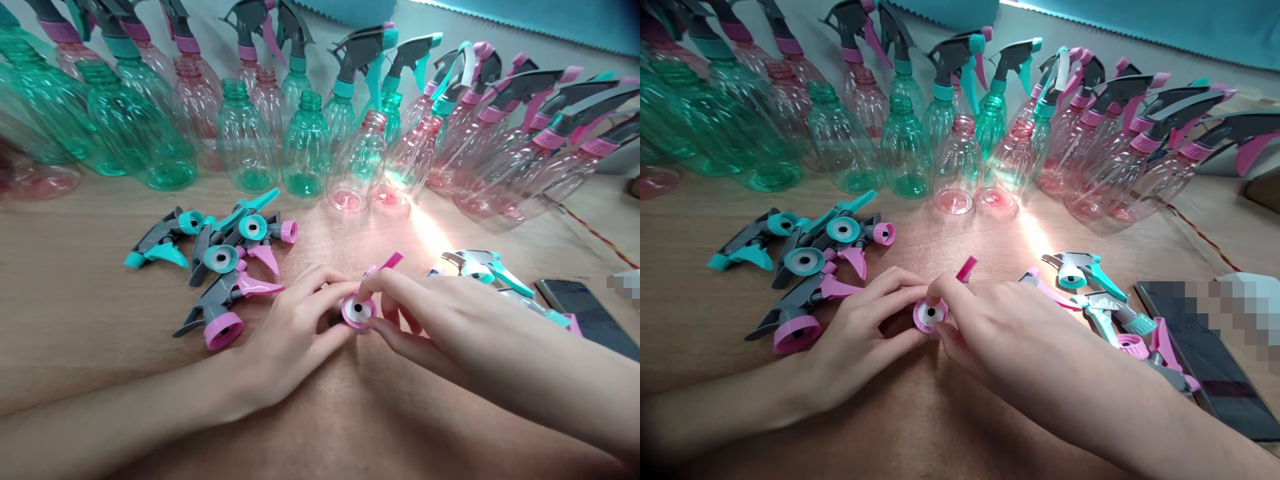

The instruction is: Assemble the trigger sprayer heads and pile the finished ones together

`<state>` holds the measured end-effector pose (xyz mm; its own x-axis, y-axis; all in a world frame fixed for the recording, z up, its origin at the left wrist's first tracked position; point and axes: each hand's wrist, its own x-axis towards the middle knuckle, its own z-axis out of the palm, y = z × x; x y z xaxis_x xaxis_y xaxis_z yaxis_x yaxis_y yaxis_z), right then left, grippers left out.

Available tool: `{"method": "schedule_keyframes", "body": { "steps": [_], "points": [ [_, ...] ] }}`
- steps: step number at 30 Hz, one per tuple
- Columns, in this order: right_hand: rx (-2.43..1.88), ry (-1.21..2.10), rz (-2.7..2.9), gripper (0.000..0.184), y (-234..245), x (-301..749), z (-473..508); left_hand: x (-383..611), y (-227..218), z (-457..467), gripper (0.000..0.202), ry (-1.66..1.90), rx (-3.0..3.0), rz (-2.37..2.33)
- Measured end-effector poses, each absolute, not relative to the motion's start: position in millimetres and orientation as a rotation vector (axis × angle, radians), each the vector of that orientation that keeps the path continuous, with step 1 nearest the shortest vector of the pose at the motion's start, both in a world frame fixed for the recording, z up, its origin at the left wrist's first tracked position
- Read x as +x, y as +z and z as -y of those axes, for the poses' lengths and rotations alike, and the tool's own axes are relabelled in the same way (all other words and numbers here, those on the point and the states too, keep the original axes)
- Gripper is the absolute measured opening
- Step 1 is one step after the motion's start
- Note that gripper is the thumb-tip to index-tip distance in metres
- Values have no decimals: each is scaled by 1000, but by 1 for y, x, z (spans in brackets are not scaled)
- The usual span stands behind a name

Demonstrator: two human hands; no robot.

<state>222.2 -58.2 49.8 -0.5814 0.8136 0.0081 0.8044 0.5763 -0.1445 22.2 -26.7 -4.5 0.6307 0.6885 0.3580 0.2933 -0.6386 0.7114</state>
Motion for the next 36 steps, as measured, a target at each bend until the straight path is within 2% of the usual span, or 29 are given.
{"method": "schedule_keyframes", "body": {
  "steps": [5,11,22,28,36],
  "points": [
    [-1438,169,2702,6,48,222,66,22,-4,28,23,905,2249,-739],
    [-1448,56,2700,16,50,220,70,21,-4,29,25,941,2230,-737],
    [-1507,-96,2642,13,56,211,74,20,-3,29,28,971,2236,-754],
    [-1488,79,2656,11,49,211,74,21,-5,27,25,973,2245,-793],
    [-1399,140,2537,11,41,209,67,21,-5,26,23,971,2291,-805]
  ]
}}
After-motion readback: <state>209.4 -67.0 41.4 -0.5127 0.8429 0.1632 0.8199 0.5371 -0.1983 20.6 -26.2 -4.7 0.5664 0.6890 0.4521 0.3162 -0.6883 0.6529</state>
